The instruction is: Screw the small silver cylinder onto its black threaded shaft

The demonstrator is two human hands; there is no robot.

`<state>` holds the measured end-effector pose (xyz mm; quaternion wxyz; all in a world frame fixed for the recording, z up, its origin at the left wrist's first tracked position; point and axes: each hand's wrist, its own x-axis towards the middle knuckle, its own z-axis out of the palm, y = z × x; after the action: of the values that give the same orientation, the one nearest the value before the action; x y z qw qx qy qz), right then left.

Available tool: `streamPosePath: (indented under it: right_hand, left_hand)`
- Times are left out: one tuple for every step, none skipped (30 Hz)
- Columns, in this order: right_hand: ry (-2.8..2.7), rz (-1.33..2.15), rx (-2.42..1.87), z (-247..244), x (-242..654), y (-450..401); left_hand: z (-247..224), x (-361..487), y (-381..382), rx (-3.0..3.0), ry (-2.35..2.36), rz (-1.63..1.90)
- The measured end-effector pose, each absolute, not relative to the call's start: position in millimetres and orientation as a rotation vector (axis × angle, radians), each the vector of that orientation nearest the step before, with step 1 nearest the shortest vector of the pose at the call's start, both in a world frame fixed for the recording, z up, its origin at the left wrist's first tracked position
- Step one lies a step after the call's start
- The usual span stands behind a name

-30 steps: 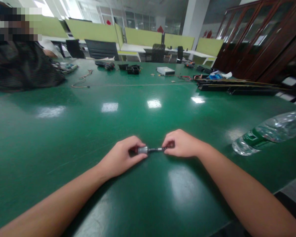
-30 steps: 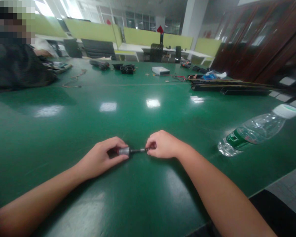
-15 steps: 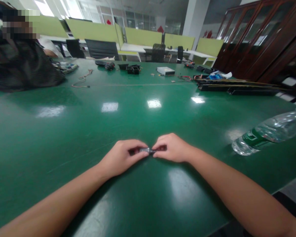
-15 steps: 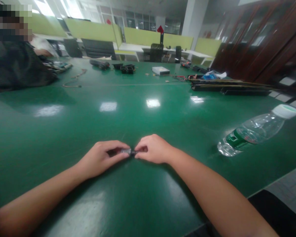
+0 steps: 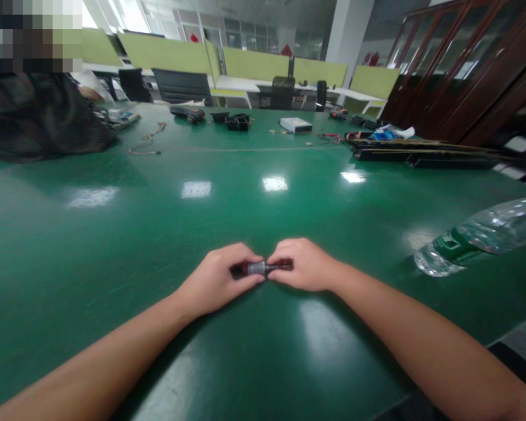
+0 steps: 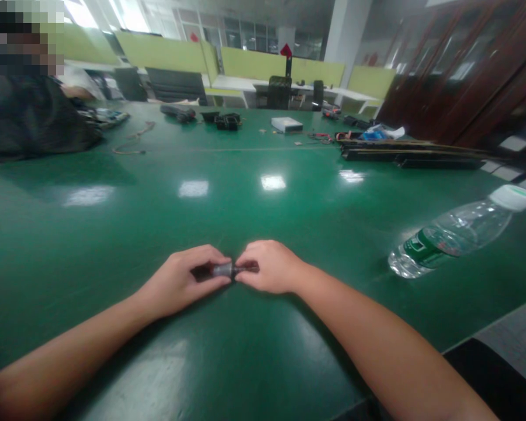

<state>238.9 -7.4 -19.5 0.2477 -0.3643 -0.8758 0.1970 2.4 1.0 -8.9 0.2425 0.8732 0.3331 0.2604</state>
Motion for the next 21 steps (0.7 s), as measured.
streamPosePath:
  right_hand:
    - [-2.385, 0.536, -0.986, -19.8, 238.9, -7.3]
    - [-2.386, 0.533, -0.98, -20.0, 239.0, -7.3]
    - [-2.389, 0.528, -0.975, -20.1, 239.2, -7.2]
    - [-2.392, 0.52, -0.971, -20.2, 239.3, -7.1]
    - [-2.397, 0.512, -0.968, -20.2, 239.5, -7.1]
    - [-2.401, 0.503, -0.966, -20.2, 239.7, -7.1]
    - [-2.405, 0.498, -0.966, -20.0, 239.9, -7.1]
    - [-2.407, 0.494, -0.966, -19.8, 240.1, -7.1]
    - [-2.41, 0.493, -0.966, -19.5, 240.3, -7.1]
    - [-2.412, 0.494, -0.966, -19.1, 240.5, -7.1]
    - [-2.414, 0.496, -0.967, -18.7, 240.8, -7.1]
    - [-2.417, 0.498, -0.967, -18.2, 241.1, -7.2]
    - [-2.419, 0.499, -0.968, -17.7, 241.4, -7.2]
    - [-2.421, 0.501, -0.968, -17.3, 241.8, -7.3]
    - [-2.421, 0.503, -0.97, -17.0, 242.2, -7.4]
    - [-2.421, 0.507, -0.971, -16.7, 242.7, -7.4]
    - [-2.422, 0.512, -0.972, -16.5, 243.1, -7.4]
    - [-2.423, 0.513, -0.974, -16.4, 243.6, -7.5]
    - [-2.424, 0.514, -0.977, -16.3, 244.0, -7.4]
    - [-2.427, 0.513, -0.98, -16.2, 244.4, -7.4]
    - [-2.432, 0.508, -0.982, -16.1, 244.7, -7.4]
  left_hand:
    - [-8.9, 2.6, 1.1, 2.386, 0.912, 0.709]
    - [-8.8, 2.9, 1.3, 2.386, 0.911, 0.707]
    - [-8.8, 3.2, 1.4, 2.386, 0.908, 0.707]
    - [-8.7, 3.5, 1.5, 2.386, 0.905, 0.705]
    - [-8.6, 3.7, 1.6, 2.383, 0.904, 0.704]
    - [-8.5, 3.9, 1.7, 2.38, 0.904, 0.703]
    - [-8.3, 4.1, 1.6, 2.375, 0.906, 0.7]
    - [-8.1, 4.1, 1.6, 2.37, 0.911, 0.696]
    - [-7.9, 4.2, 1.4, 2.366, 0.916, 0.693]
    - [-7.6, 4.1, 1.2, 2.363, 0.921, 0.69]
    - [-7.3, 4.0, 1.0, 2.361, 0.926, 0.688]
    - [-7.1, 3.9, 0.8, 2.361, 0.931, 0.687]
    - [-6.8, 3.8, 0.6, 2.361, 0.933, 0.688]
    - [-6.6, 3.8, 0.5, 2.362, 0.934, 0.689]
    - [-6.5, 3.8, 0.4, 2.363, 0.933, 0.69]
    - [-6.3, 3.9, 0.3, 2.365, 0.932, 0.692]
    - [-6.2, 4.0, 0.3, 2.367, 0.931, 0.692]
    - [-6.1, 4.1, 0.2, 2.369, 0.933, 0.69]
    - [-6.1, 4.2, 0.2, 2.371, 0.936, 0.688]
    - [-6.1, 4.3, 0.2, 2.374, 0.941, 0.686]
    - [-6.1, 4.4, 0.2, 2.376, 0.944, 0.685]
